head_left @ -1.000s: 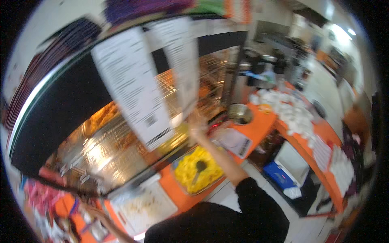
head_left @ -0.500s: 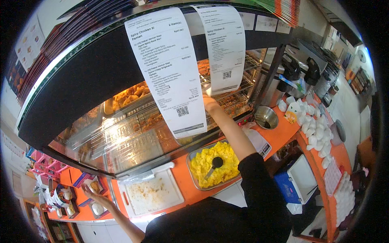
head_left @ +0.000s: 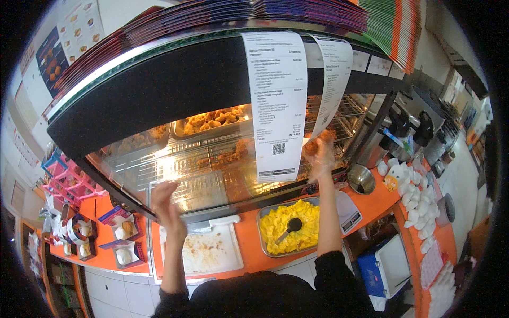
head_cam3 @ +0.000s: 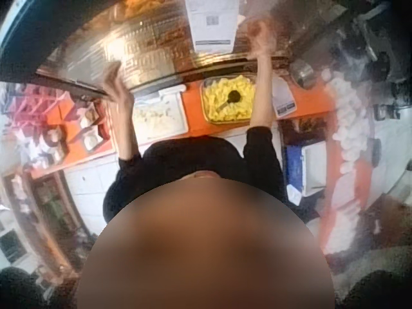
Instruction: The person assembles multiple food orders at a counter. They place buns and fried chicken into boxes, add condiment packets, and close the boxes. The person also handles receipts and places them into the boxes.
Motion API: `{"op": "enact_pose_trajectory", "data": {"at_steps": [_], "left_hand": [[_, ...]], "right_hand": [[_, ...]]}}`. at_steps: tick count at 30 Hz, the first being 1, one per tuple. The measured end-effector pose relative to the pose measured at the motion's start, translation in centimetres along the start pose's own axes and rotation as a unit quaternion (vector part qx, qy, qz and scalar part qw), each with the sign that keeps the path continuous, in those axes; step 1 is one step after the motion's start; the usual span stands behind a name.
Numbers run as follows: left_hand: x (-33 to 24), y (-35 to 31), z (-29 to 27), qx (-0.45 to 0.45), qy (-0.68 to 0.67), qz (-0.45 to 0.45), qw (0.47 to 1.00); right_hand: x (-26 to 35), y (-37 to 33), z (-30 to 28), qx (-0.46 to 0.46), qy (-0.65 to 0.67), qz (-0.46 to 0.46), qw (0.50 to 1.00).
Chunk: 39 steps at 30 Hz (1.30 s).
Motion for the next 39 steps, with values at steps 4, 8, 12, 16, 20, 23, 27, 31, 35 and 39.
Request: {"op": "enact_pose_trajectory", "data": {"at_steps": [4, 8, 12, 16, 20, 23, 27, 31, 35, 39], "left_hand": [[-4.3, 9.1, 10.0, 0.137, -0.101, 0.091, 0.981], [-7.5, 14.9, 14.6, 0.163, -0.136, 0.114, 0.971], [-7.5, 15.2, 14.7, 0.185, -0.196, 0.052, 0.962], [-7.2, 13.0, 9.3, 0.160, -0.181, 0.085, 0.967], [-4.1, 8.0, -1.1, 0.141, -0.126, 0.033, 0.981], [-1.4, 0.1, -12.2, 0.089, -0.128, -0.112, 0.981], [-1.1, -15.2, -30.1, -0.105, -0.044, -0.358, 0.927], [-7.3, -27.3, -48.0, -0.250, 0.163, -0.462, 0.835], [-12.6, -30.1, -59.0, -0.292, 0.305, -0.399, 0.814], [-12.9, -28.3, -63.2, -0.305, 0.329, -0.346, 0.824]], "right_hand": [[-1.8, -7.2, -1.6, 0.064, 0.334, 0.175, 0.924], [-3.7, -12.6, -2.0, 0.058, 0.425, 0.216, 0.877], [-6.6, -17.6, -1.3, 0.146, 0.306, 0.249, 0.907], [-10.9, -22.5, -1.2, 0.069, -0.055, 0.188, 0.978], [-16.7, -28.3, 4.9, 0.115, 0.045, 0.386, 0.914], [-20.1, -34.5, 15.5, 0.265, 0.104, 0.498, 0.819], [-25.2, -42.9, 26.6, 0.347, -0.032, 0.509, 0.787], [-33.1, -49.5, 36.9, 0.419, -0.191, 0.500, 0.733], [-40.6, -51.6, 50.4, 0.474, -0.323, 0.274, 0.772], [-43.5, -52.3, 55.7, 0.409, -0.584, -0.023, 0.700]]}}
Point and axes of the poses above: each hand's wrist, its own y-axis towards the middle knuckle, its own z-axis out of the palm, x = y × z, the point moved 10 cm from there along y, towards the middle knuckle, and after that the axes turned 15 degrees about z, right-handed, at the moved point
